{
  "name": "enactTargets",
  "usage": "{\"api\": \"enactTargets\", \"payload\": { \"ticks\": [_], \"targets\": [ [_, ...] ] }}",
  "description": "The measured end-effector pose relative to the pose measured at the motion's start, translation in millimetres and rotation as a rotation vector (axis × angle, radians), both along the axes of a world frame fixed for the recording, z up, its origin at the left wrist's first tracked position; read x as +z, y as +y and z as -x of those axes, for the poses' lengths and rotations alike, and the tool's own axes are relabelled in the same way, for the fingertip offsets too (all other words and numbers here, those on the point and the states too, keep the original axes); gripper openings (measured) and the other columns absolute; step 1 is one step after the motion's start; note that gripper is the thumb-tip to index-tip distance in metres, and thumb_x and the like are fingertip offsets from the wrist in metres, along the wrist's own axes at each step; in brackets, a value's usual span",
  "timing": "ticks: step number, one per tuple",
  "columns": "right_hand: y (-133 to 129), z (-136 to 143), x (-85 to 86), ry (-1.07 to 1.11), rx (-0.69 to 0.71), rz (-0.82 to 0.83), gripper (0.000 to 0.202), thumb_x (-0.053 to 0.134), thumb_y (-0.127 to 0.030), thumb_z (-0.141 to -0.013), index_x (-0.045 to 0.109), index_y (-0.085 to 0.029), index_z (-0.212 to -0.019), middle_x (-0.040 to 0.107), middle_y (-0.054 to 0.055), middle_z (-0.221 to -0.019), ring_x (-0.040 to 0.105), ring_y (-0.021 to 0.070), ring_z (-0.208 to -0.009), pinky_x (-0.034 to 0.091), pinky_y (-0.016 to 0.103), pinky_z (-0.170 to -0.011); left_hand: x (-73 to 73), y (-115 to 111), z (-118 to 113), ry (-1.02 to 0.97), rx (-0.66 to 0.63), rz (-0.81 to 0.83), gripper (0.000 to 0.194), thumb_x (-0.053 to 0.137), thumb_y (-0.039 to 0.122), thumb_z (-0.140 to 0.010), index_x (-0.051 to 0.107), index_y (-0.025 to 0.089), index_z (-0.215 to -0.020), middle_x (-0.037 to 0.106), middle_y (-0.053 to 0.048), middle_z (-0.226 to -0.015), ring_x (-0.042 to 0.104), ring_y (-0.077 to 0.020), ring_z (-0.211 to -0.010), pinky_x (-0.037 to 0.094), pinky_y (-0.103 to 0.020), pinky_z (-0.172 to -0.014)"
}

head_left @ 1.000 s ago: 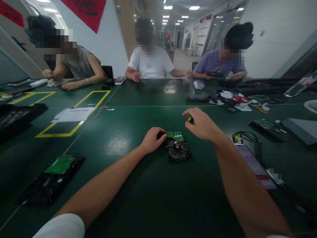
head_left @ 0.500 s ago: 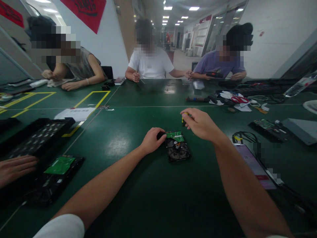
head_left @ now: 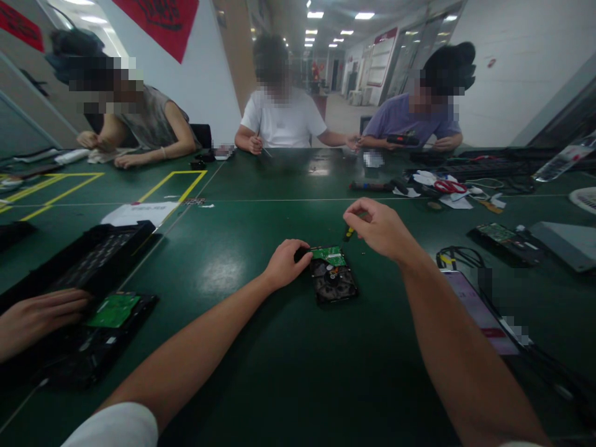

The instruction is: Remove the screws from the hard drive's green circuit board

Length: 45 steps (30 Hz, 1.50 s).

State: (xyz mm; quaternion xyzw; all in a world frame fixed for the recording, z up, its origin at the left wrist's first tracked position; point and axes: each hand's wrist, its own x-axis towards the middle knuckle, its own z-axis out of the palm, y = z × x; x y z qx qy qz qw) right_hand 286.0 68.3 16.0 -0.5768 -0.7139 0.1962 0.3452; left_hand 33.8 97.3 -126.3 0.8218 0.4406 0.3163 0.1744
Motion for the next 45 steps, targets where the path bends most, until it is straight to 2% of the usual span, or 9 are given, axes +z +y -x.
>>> {"api": "enactTargets", "payload": {
  "ticks": [5, 8, 12, 16, 23, 28, 32, 37, 45],
  "targets": [
    [2.5, -0.8, -3.2, 0.135, 0.13, 0.082, 0.037, 0.056, -0.055, -0.102, 0.072, -0.022, -0.097, 0.071, 0.003, -0.077, 0.06, 0.0149, -0.06, 0.047, 0.029, -0.057, -0.6, -0.1, 0.1, 0.001, 0.002, -0.001, 0.021, 0.064, 0.035, -0.099, 0.07, 0.022, -0.115, 0.075, -0.008, -0.113, 0.068, -0.0263, -0.109, 0.054, -0.044, -0.099],
    [3.6, 0.6, -2.3, 0.257, 0.143, 0.165, 0.032, 0.056, -0.047, -0.103, 0.072, -0.02, -0.104, 0.068, 0.003, -0.07, 0.063, 0.0163, -0.061, 0.051, 0.029, -0.059, -0.8, -0.1, 0.2, -0.001, 0.002, -0.001, 0.022, 0.065, 0.035, -0.098, 0.07, 0.022, -0.115, 0.075, -0.007, -0.113, 0.067, -0.0263, -0.109, 0.054, -0.044, -0.099],
    [2.5, 2.5, 1.2, 0.393, 0.172, 0.241, 0.022, 0.058, -0.035, -0.1, 0.071, -0.02, -0.11, 0.072, 0.005, -0.081, 0.071, 0.0191, -0.072, 0.059, 0.032, -0.068, -0.4, 0.2, 0.4, -0.004, 0.002, -0.004, 0.022, 0.064, 0.035, -0.099, 0.07, 0.021, -0.114, 0.075, -0.008, -0.113, 0.067, -0.0264, -0.108, 0.054, -0.044, -0.098],
    [0.5, 1.1, 3.0, 0.305, 0.184, 0.181, 0.025, 0.059, -0.035, -0.1, 0.07, -0.023, -0.118, 0.071, 0.002, -0.079, 0.066, 0.0169, -0.068, 0.055, 0.031, -0.065, -0.5, 0.5, 0.3, -0.001, 0.001, -0.001, 0.022, 0.064, 0.035, -0.099, 0.07, 0.021, -0.115, 0.075, -0.008, -0.113, 0.067, -0.0266, -0.109, 0.054, -0.045, -0.1],
    [3.5, -4.9, -0.2, 0.112, 0.03, 0.064, 0.025, 0.072, -0.046, -0.092, 0.07, -0.022, -0.097, 0.072, 0.004, -0.08, 0.063, 0.0188, -0.068, 0.048, 0.032, -0.061, -1.1, 0.7, 0.6, 0.008, -0.001, -0.002, 0.022, 0.064, 0.035, -0.099, 0.07, 0.022, -0.115, 0.075, -0.008, -0.114, 0.067, -0.0269, -0.11, 0.054, -0.045, -0.099],
    [1.8, -2.4, 1.9, 0.16, 0.077, 0.028, 0.02, 0.069, -0.041, -0.093, 0.069, -0.022, -0.1, 0.073, 0.005, -0.089, 0.064, 0.0174, -0.069, 0.05, 0.032, -0.063, -0.3, 0.2, 0.3, 0.005, -0.001, 0.0, 0.022, 0.063, 0.035, -0.099, 0.07, 0.021, -0.115, 0.075, -0.008, -0.114, 0.067, -0.0269, -0.109, 0.054, -0.044, -0.098],
    [1.4, -0.3, 1.9, 0.166, 0.116, 0.031, 0.024, 0.067, -0.045, -0.096, 0.071, -0.022, -0.098, 0.071, 0.004, -0.082, 0.064, 0.0171, -0.066, 0.051, 0.032, -0.063, -1.6, 1.6, 0.5, 0.009, -0.005, 0.0, 0.021, 0.06, 0.033, -0.101, 0.07, 0.021, -0.115, 0.075, -0.008, -0.114, 0.067, -0.0267, -0.11, 0.054, -0.045, -0.1],
    [3.0, -0.7, 1.8, 0.226, 0.152, 0.088, 0.024, 0.061, -0.038, -0.099, 0.072, -0.02, -0.11, 0.072, 0.004, -0.08, 0.066, 0.0179, -0.068, 0.053, 0.033, -0.066, -5.9, 5.5, 2.0, 0.005, -0.01, 0.009, 0.021, 0.054, 0.026, -0.102, 0.07, 0.023, -0.114, 0.075, -0.007, -0.114, 0.067, -0.026, -0.111, 0.054, -0.045, -0.101],
    [3.3, -4.5, 0.9, 0.13, 0.0, 0.033, 0.02, 0.071, -0.039, -0.091, 0.071, -0.019, -0.093, 0.07, 0.004, -0.073, 0.062, 0.0173, -0.063, 0.047, 0.03, -0.058, -8.5, 5.8, 2.2, -0.004, -0.009, -0.009, 0.021, 0.054, 0.021, -0.101, 0.07, 0.022, -0.114, 0.075, -0.008, -0.114, 0.067, -0.0261, -0.111, 0.054, -0.044, -0.101]
  ]
}}
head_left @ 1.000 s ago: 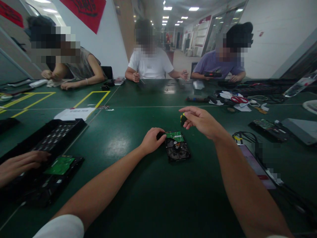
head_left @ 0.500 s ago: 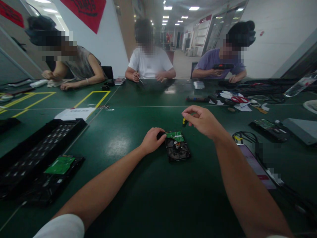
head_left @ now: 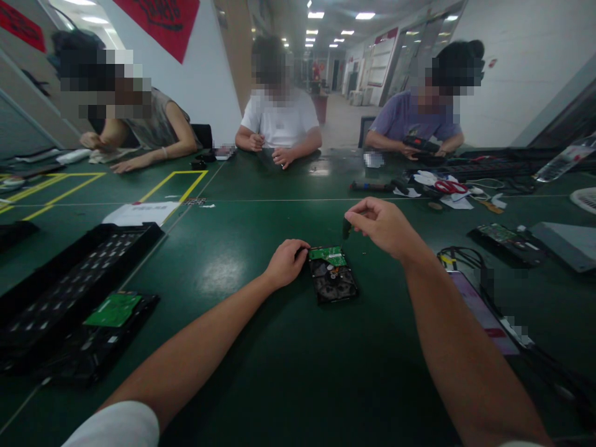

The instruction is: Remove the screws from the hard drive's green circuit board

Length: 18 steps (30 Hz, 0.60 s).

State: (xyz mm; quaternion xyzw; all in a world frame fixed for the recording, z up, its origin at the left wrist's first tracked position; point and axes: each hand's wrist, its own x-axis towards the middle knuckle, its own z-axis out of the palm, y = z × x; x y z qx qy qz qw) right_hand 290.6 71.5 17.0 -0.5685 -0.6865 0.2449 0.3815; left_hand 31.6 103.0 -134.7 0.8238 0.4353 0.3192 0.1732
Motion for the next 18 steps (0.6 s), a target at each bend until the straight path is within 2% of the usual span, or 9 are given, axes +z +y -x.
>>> {"api": "enactTargets", "payload": {
  "ticks": [5, 8, 12, 18],
  "targets": [
    [1.4, -0.7, -1.5, 0.061, 0.03, -0.026, 0.013, 0.07, -0.031, -0.089, 0.07, -0.02, -0.095, 0.072, 0.003, -0.079, 0.063, 0.0155, -0.063, 0.047, 0.029, -0.057, 0.3, -0.6, -1.0, -0.016, 0.0, -0.009, 0.019, 0.055, 0.02, -0.101, 0.07, 0.021, -0.113, 0.075, -0.008, -0.113, 0.067, -0.0256, -0.11, 0.054, -0.043, -0.1],
    [-0.4, 1.5, 0.7, 0.066, 0.069, -0.055, 0.014, 0.069, -0.033, -0.091, 0.072, -0.021, -0.097, 0.073, 0.004, -0.084, 0.063, 0.0148, -0.064, 0.047, 0.028, -0.059, 0.7, -0.4, -1.0, -0.017, -0.002, -0.004, 0.02, 0.055, 0.021, -0.101, 0.07, 0.021, -0.113, 0.075, -0.008, -0.113, 0.068, -0.0259, -0.109, 0.054, -0.043, -0.099],
    [-0.5, 3.0, 1.2, 0.072, 0.076, -0.035, 0.021, 0.067, -0.039, -0.094, 0.075, -0.02, -0.099, 0.071, 0.003, -0.076, 0.063, 0.0158, -0.064, 0.047, 0.029, -0.059, 0.8, -0.6, -0.7, -0.016, -0.001, -0.003, 0.019, 0.056, 0.022, -0.1, 0.07, 0.02, -0.114, 0.076, -0.008, -0.112, 0.067, -0.0264, -0.109, 0.054, -0.044, -0.099],
    [2.5, 0.9, -1.1, 0.112, 0.077, -0.002, 0.022, 0.065, -0.034, -0.095, 0.075, -0.018, -0.107, 0.07, 0.003, -0.075, 0.062, 0.0155, -0.063, 0.048, 0.029, -0.06, 3.0, -2.0, -0.8, -0.016, -0.003, 0.0, 0.019, 0.057, 0.022, -0.1, 0.07, 0.021, -0.114, 0.075, -0.008, -0.113, 0.067, -0.0258, -0.109, 0.054, -0.043, -0.099]
  ]
}}
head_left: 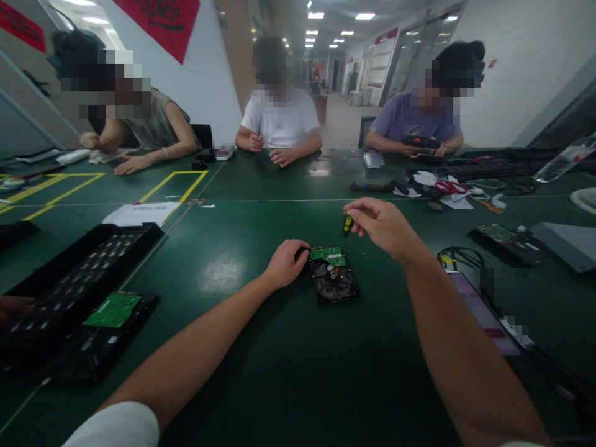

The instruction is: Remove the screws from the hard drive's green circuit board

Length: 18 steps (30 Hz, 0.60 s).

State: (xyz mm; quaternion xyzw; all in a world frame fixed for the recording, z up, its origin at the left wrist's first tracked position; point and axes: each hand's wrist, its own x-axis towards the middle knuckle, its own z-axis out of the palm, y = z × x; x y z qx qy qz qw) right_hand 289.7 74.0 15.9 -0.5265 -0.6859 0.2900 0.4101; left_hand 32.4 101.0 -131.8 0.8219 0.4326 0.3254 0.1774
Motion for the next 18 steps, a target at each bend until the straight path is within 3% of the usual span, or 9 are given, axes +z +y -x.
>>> {"api": "enactTargets", "payload": {
  "ticks": [7, 15, 18],
  "targets": [
    [-2.5, -3.3, 1.1, -0.12, -0.14, -0.018, 0.021, 0.073, -0.04, -0.088, 0.072, -0.019, -0.092, 0.07, 0.004, -0.071, 0.058, 0.0157, -0.06, 0.04, 0.029, -0.054, 2.3, -1.3, 0.4, 0.016, -0.003, 0.0, 0.02, 0.058, 0.022, -0.099, 0.07, 0.021, -0.115, 0.075, -0.008, -0.113, 0.067, -0.026, -0.109, 0.054, -0.044, -0.099],
    [-2.0, -0.8, 1.8, -0.067, -0.079, -0.05, 0.015, 0.071, -0.034, -0.089, 0.073, -0.02, -0.095, 0.074, 0.004, -0.083, 0.062, 0.0152, -0.062, 0.046, 0.029, -0.059, 3.4, -2.4, 0.7, 0.014, -0.014, -0.013, 0.02, 0.058, 0.024, -0.099, 0.069, 0.02, -0.115, 0.074, -0.009, -0.112, 0.066, -0.0263, -0.108, 0.054, -0.044, -0.099],
    [-3.0, 1.5, 3.1, -0.061, -0.045, -0.035, 0.02, 0.067, -0.038, -0.094, 0.074, -0.02, -0.095, 0.071, 0.003, -0.075, 0.061, 0.0143, -0.059, 0.046, 0.028, -0.057, 4.2, -3.1, 0.2, 0.015, -0.014, -0.014, 0.02, 0.058, 0.025, -0.099, 0.069, 0.02, -0.115, 0.074, -0.009, -0.113, 0.066, -0.0263, -0.108, 0.053, -0.045, -0.099]
  ]
}}
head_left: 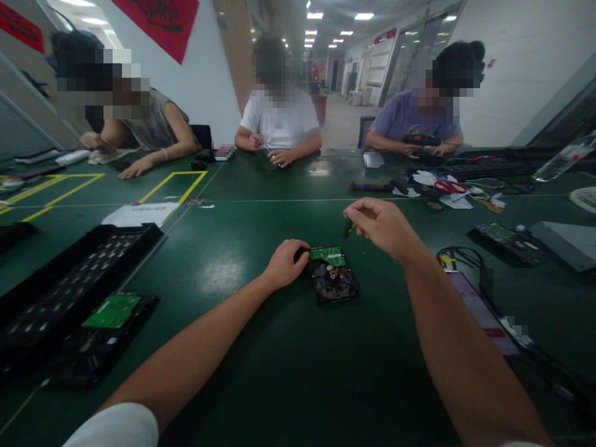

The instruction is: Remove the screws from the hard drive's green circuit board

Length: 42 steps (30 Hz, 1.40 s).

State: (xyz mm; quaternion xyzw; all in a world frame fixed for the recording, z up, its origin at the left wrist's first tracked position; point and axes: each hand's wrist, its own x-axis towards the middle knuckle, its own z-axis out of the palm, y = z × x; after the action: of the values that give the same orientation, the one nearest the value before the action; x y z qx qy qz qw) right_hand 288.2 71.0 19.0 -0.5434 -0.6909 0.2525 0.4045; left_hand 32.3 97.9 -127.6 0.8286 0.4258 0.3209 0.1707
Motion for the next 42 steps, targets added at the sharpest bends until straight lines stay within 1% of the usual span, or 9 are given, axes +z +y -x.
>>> {"api": "enactTargets", "payload": {
  "ticks": [7, 10, 16, 19, 23, 27, 34, 38, 42],
  "targets": [
    [1.8, -0.4, -0.5, 0.072, 0.036, 0.053, 0.022, 0.066, -0.034, -0.095, 0.075, -0.018, -0.106, 0.071, 0.003, -0.073, 0.062, 0.0142, -0.059, 0.05, 0.028, -0.058, -1.3, 1.2, 0.3, 0.007, 0.005, 0.009, 0.021, 0.058, 0.025, -0.099, 0.069, 0.019, -0.116, 0.075, -0.009, -0.114, 0.066, -0.0267, -0.109, 0.054, -0.045, -0.1],
    [0.2, -2.8, 1.7, 0.059, 0.03, 0.041, 0.02, 0.067, -0.034, -0.094, 0.074, -0.018, -0.103, 0.072, 0.004, -0.076, 0.062, 0.0147, -0.062, 0.049, 0.027, -0.058, -1.7, 1.7, 0.8, 0.009, 0.006, 0.017, 0.022, 0.058, 0.026, -0.098, 0.069, 0.02, -0.117, 0.075, -0.009, -0.115, 0.066, -0.0268, -0.11, 0.053, -0.045, -0.101],
    [0.4, -6.8, 0.4, -0.043, -0.048, 0.013, 0.025, 0.075, -0.045, -0.088, 0.072, -0.02, -0.089, 0.073, 0.005, -0.076, 0.063, 0.0175, -0.065, 0.047, 0.029, -0.059, 1.0, 0.3, 0.8, 0.012, 0.005, 0.011, 0.021, 0.058, 0.025, -0.098, 0.069, 0.021, -0.116, 0.075, -0.008, -0.115, 0.067, -0.0269, -0.11, 0.054, -0.046, -0.1],
    [0.3, -5.4, -0.9, -0.052, -0.074, 0.04, 0.022, 0.075, -0.042, -0.088, 0.07, -0.02, -0.088, 0.073, 0.004, -0.074, 0.064, 0.0174, -0.063, 0.047, 0.029, -0.058, 1.2, 0.0, 0.4, 0.015, 0.015, 0.02, 0.021, 0.059, 0.025, -0.098, 0.07, 0.022, -0.116, 0.075, -0.008, -0.115, 0.067, -0.0268, -0.111, 0.054, -0.045, -0.101],
    [-2.9, -1.8, 1.4, -0.02, 0.023, 0.058, 0.021, 0.068, -0.041, -0.094, 0.072, -0.021, -0.096, 0.074, 0.004, -0.08, 0.063, 0.0142, -0.058, 0.046, 0.028, -0.055, 0.5, 0.5, -0.3, 0.008, 0.014, 0.017, 0.022, 0.059, 0.025, -0.098, 0.07, 0.021, -0.116, 0.075, -0.008, -0.114, 0.067, -0.0265, -0.11, 0.054, -0.045, -0.101],
    [-2.7, -0.3, 1.8, 0.026, 0.126, 0.097, 0.028, 0.061, -0.045, -0.1, 0.074, -0.02, -0.099, 0.07, 0.003, -0.072, 0.062, 0.0143, -0.057, 0.049, 0.028, -0.056, 0.4, 0.5, -0.8, 0.006, 0.012, 0.015, 0.021, 0.059, 0.025, -0.098, 0.07, 0.02, -0.115, 0.075, -0.009, -0.114, 0.067, -0.0263, -0.11, 0.054, -0.045, -0.101],
    [-0.1, -1.1, -1.6, 0.103, 0.138, 0.099, 0.031, 0.061, -0.041, -0.1, 0.072, -0.021, -0.12, 0.07, 0.003, -0.074, 0.064, 0.0164, -0.062, 0.052, 0.031, -0.061, -1.0, 1.3, 0.0, 0.003, 0.009, 0.017, 0.022, 0.059, 0.024, -0.098, 0.069, 0.02, -0.116, 0.075, -0.009, -0.114, 0.067, -0.0267, -0.111, 0.054, -0.045, -0.101],
    [-1.3, -3.5, -1.2, -0.008, 0.065, 0.05, 0.026, 0.069, -0.046, -0.094, 0.076, -0.022, -0.103, 0.07, 0.003, -0.074, 0.06, 0.0165, -0.063, 0.047, 0.03, -0.058, 0.4, 1.1, 0.0, 0.011, 0.01, 0.022, 0.021, 0.059, 0.024, -0.098, 0.069, 0.021, -0.116, 0.075, -0.008, -0.115, 0.067, -0.0266, -0.112, 0.054, -0.045, -0.102],
    [-0.1, -5.7, -1.7, -0.068, -0.028, 0.049, 0.025, 0.076, -0.045, -0.087, 0.072, -0.021, -0.088, 0.07, 0.004, -0.073, 0.062, 0.0176, -0.064, 0.046, 0.03, -0.057, 1.5, 0.6, -0.1, 0.019, 0.01, 0.023, 0.021, 0.058, 0.025, -0.098, 0.069, 0.021, -0.116, 0.075, -0.008, -0.115, 0.067, -0.0269, -0.111, 0.054, -0.045, -0.102]
  ]
}}
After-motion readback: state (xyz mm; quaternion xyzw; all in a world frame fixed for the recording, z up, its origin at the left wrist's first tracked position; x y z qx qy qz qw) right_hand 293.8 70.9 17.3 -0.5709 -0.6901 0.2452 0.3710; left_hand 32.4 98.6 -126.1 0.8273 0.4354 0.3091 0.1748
